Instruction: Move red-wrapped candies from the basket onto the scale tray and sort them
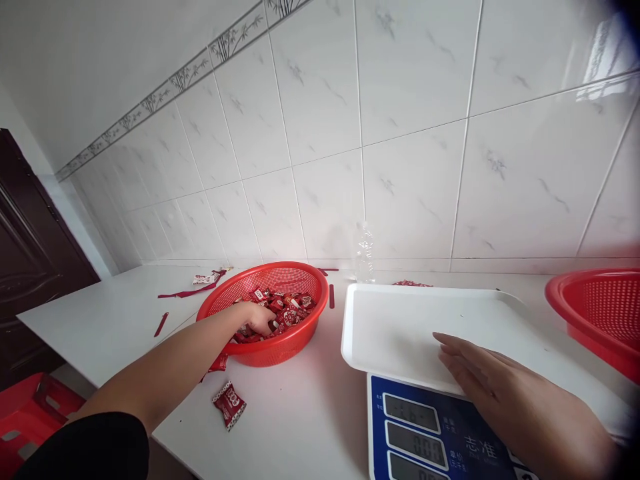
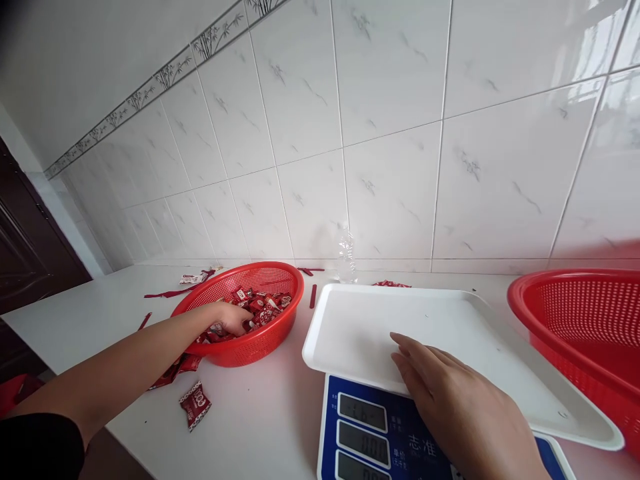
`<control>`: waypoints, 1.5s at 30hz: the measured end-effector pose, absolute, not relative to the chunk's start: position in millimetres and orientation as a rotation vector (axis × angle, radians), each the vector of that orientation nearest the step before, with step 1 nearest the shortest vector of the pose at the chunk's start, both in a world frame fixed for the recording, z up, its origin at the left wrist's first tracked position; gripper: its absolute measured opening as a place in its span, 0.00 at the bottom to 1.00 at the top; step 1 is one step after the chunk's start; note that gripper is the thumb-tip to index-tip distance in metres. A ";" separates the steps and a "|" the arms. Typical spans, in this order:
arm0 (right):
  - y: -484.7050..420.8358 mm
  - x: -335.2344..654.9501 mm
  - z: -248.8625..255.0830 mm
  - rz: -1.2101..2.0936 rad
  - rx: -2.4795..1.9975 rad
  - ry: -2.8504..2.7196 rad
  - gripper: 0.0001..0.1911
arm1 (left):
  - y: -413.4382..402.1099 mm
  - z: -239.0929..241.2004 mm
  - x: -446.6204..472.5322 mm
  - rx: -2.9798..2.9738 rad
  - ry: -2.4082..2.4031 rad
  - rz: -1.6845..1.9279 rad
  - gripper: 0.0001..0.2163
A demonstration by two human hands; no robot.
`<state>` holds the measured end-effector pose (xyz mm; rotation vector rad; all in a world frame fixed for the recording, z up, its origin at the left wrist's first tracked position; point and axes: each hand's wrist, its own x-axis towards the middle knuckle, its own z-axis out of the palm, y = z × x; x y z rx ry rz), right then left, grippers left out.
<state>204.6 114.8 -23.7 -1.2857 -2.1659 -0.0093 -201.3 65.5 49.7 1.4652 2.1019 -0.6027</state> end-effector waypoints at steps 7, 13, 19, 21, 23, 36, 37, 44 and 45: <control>112.3 203.8 -20.4 -0.075 -1.250 -2.162 0.26 | 54.6 65.6 -199.8 1.470 2.090 -0.277 0.13; 111.9 203.5 -17.9 -0.069 -1.225 -2.165 0.25 | 48.6 92.8 -198.5 1.404 2.052 0.181 0.12; 109.6 202.1 -15.1 -0.053 -1.200 -2.174 0.23 | 50.7 105.4 -193.3 1.310 2.040 0.449 0.09; 108.0 202.0 -12.8 -0.042 -1.204 -2.178 0.24 | 52.7 109.2 -189.0 1.296 2.025 0.548 0.13; 106.5 201.8 -10.7 -0.036 -1.210 -2.184 0.24 | 56.0 113.8 -179.8 1.307 1.965 0.661 0.16; 94.4 200.3 6.1 -0.092 -1.112 -2.082 0.18 | 95.6 96.1 -19.7 1.478 1.318 0.817 0.16; 93.7 200.5 7.8 -0.096 -1.091 -2.070 0.18 | 98.1 91.6 -11.6 1.501 1.312 0.781 0.17; 90.6 199.5 12.3 -0.165 -0.905 -2.200 0.14 | 115.0 65.4 6.1 1.811 1.425 0.644 0.24; 89.7 199.2 12.2 -0.171 -0.914 -2.240 0.14 | 116.0 63.4 4.8 1.856 1.456 0.628 0.25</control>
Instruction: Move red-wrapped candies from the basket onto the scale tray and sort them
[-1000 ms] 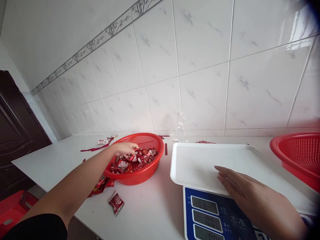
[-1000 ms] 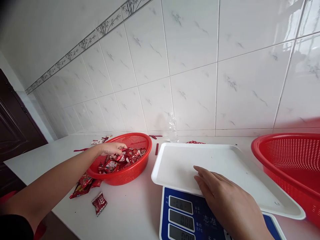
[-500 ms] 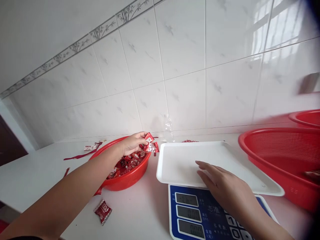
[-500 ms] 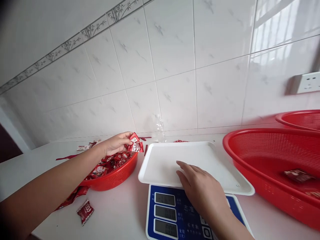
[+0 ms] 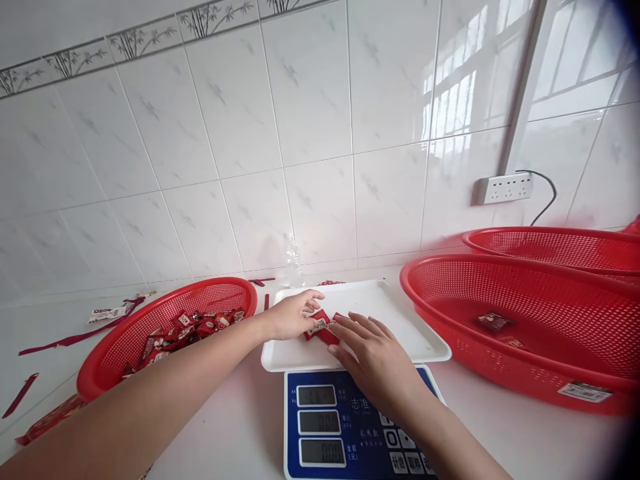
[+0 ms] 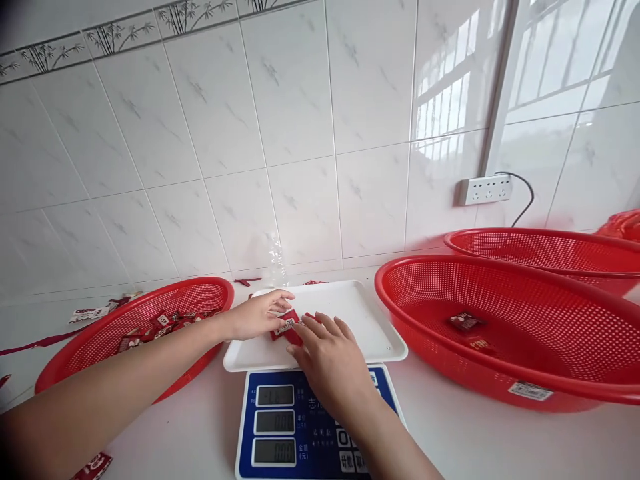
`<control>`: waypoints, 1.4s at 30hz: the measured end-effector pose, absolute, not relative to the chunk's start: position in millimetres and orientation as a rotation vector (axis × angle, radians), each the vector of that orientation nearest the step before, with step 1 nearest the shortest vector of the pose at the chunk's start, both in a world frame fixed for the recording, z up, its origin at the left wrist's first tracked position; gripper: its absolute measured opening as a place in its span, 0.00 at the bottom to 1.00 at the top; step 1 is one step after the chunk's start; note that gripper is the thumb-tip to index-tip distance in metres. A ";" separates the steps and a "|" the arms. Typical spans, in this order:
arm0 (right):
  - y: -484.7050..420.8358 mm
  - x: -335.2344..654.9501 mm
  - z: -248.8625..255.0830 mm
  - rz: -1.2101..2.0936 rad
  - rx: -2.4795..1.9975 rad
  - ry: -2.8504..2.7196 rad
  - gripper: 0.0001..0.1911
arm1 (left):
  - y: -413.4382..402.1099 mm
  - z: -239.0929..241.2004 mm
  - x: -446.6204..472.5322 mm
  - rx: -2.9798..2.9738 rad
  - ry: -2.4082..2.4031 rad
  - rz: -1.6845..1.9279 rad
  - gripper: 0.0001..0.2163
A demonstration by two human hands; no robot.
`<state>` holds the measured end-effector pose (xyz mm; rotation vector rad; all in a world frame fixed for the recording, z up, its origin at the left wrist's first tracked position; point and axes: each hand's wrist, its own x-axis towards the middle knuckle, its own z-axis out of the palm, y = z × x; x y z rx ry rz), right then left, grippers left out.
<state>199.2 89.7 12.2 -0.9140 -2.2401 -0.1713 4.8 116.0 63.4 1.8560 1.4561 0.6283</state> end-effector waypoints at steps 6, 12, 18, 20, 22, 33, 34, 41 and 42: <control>86.5 200.2 13.7 -0.092 -0.953 -2.316 0.12 | 109.5 57.6 0.8 2.154 1.495 0.526 0.16; 87.2 204.2 19.4 0.001 -0.941 -2.305 0.10 | 102.2 54.6 7.3 2.303 1.435 0.441 0.13; 83.8 204.0 23.4 0.033 -0.943 -2.346 0.08 | 98.3 54.5 11.3 2.268 1.474 0.423 0.18; 82.9 202.7 23.1 -0.003 -0.958 -2.344 0.07 | 97.9 52.1 11.3 2.236 1.501 0.439 0.20; 82.8 201.5 22.3 -0.013 -0.996 -2.328 0.08 | 97.5 49.3 10.8 2.205 1.528 0.469 0.21; 90.8 204.7 16.4 0.069 -1.142 -2.218 0.09 | 102.1 53.2 4.6 2.033 1.646 0.729 0.17; 92.1 205.6 16.0 0.082 -1.151 -2.214 0.11 | 102.2 52.8 4.3 2.036 1.653 0.738 0.17; 95.4 210.0 17.1 0.102 -1.192 -2.182 0.19 | 94.3 48.0 6.6 2.299 1.649 0.737 0.13; 95.2 209.9 17.4 0.106 -1.192 -2.182 0.19 | 93.7 47.3 7.1 2.332 1.629 0.694 0.12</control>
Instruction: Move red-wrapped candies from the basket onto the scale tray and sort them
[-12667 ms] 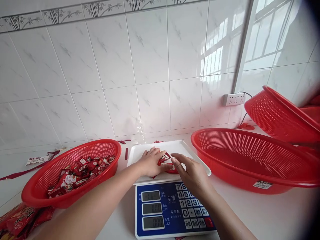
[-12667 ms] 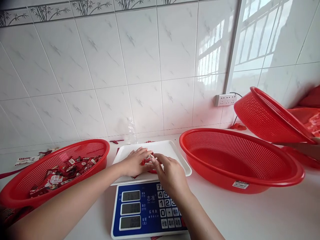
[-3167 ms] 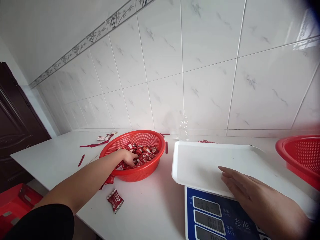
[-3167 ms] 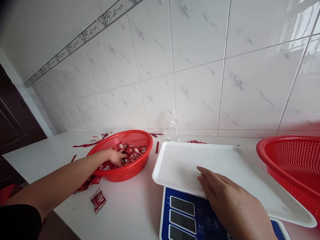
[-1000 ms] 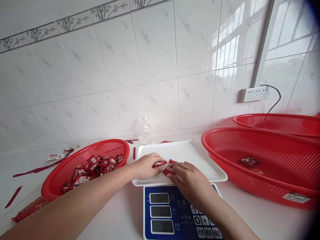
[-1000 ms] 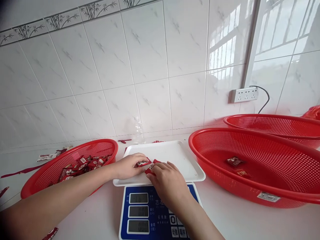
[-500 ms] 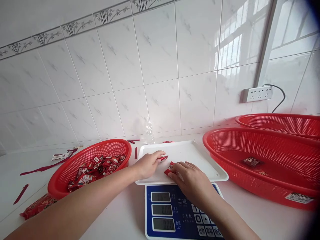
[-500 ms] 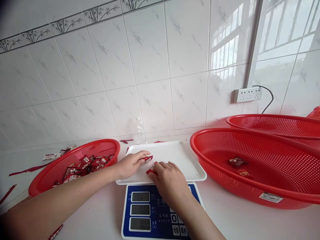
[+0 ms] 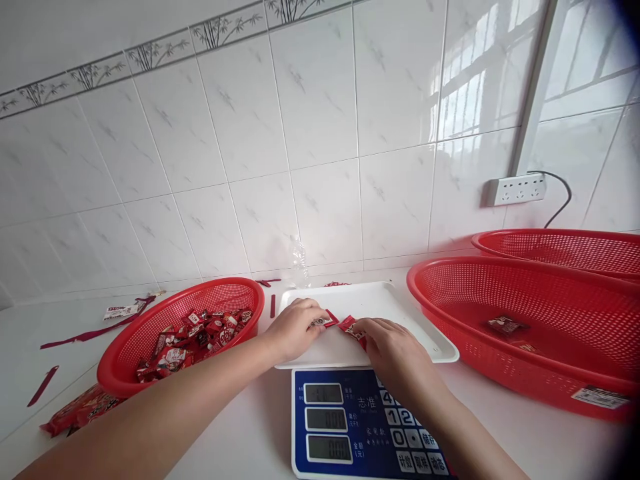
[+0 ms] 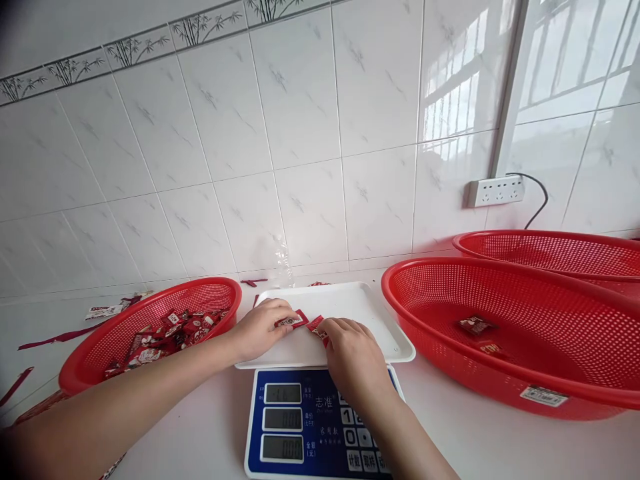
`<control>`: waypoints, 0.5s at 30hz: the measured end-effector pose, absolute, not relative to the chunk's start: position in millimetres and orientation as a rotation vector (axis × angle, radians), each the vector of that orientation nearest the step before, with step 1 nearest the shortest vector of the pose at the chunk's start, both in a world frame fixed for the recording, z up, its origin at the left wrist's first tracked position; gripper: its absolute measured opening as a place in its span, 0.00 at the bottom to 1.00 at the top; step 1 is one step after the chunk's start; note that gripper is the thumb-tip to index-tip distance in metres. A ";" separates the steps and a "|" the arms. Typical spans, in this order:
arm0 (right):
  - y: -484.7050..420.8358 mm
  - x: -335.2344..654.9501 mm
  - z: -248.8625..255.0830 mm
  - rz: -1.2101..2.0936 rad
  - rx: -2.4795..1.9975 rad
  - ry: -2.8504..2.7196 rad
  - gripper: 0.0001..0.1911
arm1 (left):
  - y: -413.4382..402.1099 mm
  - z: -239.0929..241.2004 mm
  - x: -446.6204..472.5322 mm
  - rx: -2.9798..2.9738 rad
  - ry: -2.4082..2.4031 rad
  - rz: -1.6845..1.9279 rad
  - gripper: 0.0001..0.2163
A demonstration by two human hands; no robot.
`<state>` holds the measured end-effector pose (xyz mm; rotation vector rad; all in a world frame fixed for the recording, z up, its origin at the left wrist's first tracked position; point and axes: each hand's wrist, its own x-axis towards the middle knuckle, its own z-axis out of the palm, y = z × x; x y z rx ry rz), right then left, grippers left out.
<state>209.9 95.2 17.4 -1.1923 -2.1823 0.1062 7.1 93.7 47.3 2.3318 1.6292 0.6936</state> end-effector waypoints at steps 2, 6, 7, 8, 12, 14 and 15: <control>94.6 209.4 17.6 0.117 -1.184 -2.193 0.18 | 93.8 46.0 8.5 2.362 1.614 0.625 0.12; 95.7 208.5 15.9 0.124 -1.137 -2.213 0.19 | 95.5 45.3 15.7 2.365 1.614 0.594 0.13; 96.7 208.5 14.8 0.116 -1.112 -2.211 0.20 | 95.4 45.8 17.9 2.371 1.597 0.591 0.13; 98.1 208.6 13.2 0.102 -1.082 -2.207 0.20 | 95.1 46.6 19.8 2.381 1.575 0.585 0.14; 105.5 209.6 3.6 -0.012 -0.974 -2.164 0.20 | 95.6 54.3 14.0 2.393 1.574 0.558 0.14; 109.5 210.2 -2.3 -0.100 -0.951 -2.111 0.20 | 98.4 61.2 -3.5 2.349 1.698 0.560 0.13; 111.3 210.5 -5.1 -0.139 -0.945 -2.085 0.20 | 99.7 64.9 -16.7 2.309 1.793 0.562 0.12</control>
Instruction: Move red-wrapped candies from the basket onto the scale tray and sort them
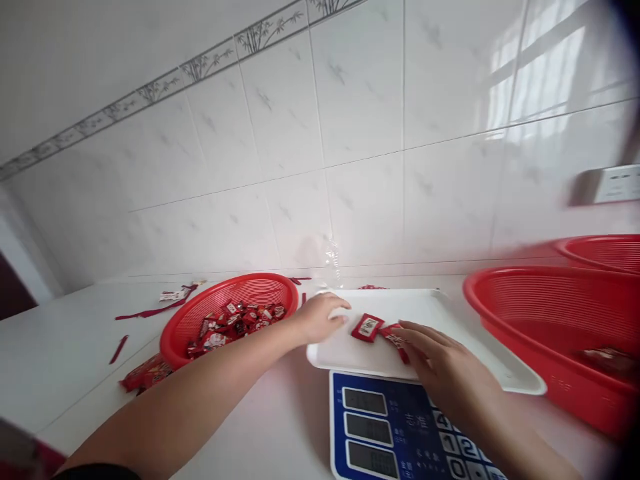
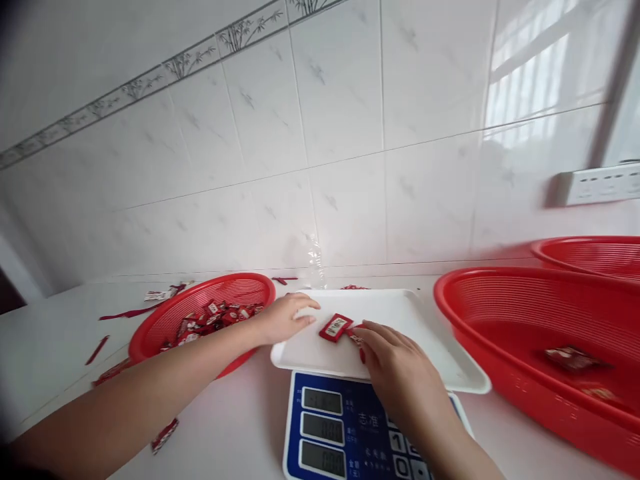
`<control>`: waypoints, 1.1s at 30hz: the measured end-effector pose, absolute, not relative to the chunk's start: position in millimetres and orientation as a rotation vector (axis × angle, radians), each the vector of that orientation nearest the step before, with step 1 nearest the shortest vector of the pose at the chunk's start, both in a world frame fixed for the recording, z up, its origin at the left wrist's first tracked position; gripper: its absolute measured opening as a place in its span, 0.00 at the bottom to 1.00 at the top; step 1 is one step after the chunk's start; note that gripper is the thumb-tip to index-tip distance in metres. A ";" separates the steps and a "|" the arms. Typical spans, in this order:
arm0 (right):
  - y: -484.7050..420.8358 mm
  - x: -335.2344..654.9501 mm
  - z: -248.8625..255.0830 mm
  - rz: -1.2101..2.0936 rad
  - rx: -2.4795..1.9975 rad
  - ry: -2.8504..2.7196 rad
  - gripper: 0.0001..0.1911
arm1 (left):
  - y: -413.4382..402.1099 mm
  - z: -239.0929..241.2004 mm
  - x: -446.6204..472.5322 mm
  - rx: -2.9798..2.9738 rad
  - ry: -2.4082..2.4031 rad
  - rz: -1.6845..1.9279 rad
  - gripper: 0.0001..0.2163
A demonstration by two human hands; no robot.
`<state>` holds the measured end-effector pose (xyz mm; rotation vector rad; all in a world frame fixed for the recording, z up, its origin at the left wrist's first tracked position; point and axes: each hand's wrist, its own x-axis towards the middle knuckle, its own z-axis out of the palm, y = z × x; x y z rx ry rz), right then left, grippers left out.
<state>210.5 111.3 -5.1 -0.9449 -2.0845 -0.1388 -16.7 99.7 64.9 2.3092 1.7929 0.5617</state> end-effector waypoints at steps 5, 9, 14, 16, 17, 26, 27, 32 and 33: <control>115.5 211.7 -13.7 -0.244 -0.878 -2.009 0.22 | 84.3 76.9 -109.6 1.993 2.279 0.343 0.14; 117.1 211.2 -16.3 -0.252 -0.871 -1.983 0.23 | 49.7 72.4 -171.8 1.704 2.304 -0.166 0.13; 120.9 209.4 -21.8 -0.167 -0.872 -1.991 0.23 | 29.9 65.8 -192.7 1.588 2.195 -0.457 0.16; 123.0 209.2 -24.3 -0.135 -0.891 -2.003 0.22 | 31.7 65.5 -190.6 1.604 2.156 -0.486 0.17; 124.0 209.1 -25.4 -0.123 -0.900 -2.007 0.22 | 33.2 65.2 -189.2 1.603 2.144 -0.503 0.16; 122.8 211.0 -28.2 -0.029 -0.949 -2.004 0.20 | 38.9 55.9 -188.6 1.538 2.163 -0.425 0.14; 122.4 211.3 -28.4 -0.015 -0.956 -2.002 0.20 | 38.5 56.1 -189.0 1.536 2.153 -0.390 0.14; 121.0 210.2 -26.6 0.045 -0.989 -1.973 0.20 | 36.5 58.4 -188.8 1.478 2.075 -0.296 0.13; 120.5 209.8 -25.4 0.044 -0.993 -1.967 0.21 | 36.3 58.2 -188.4 1.453 2.065 -0.286 0.13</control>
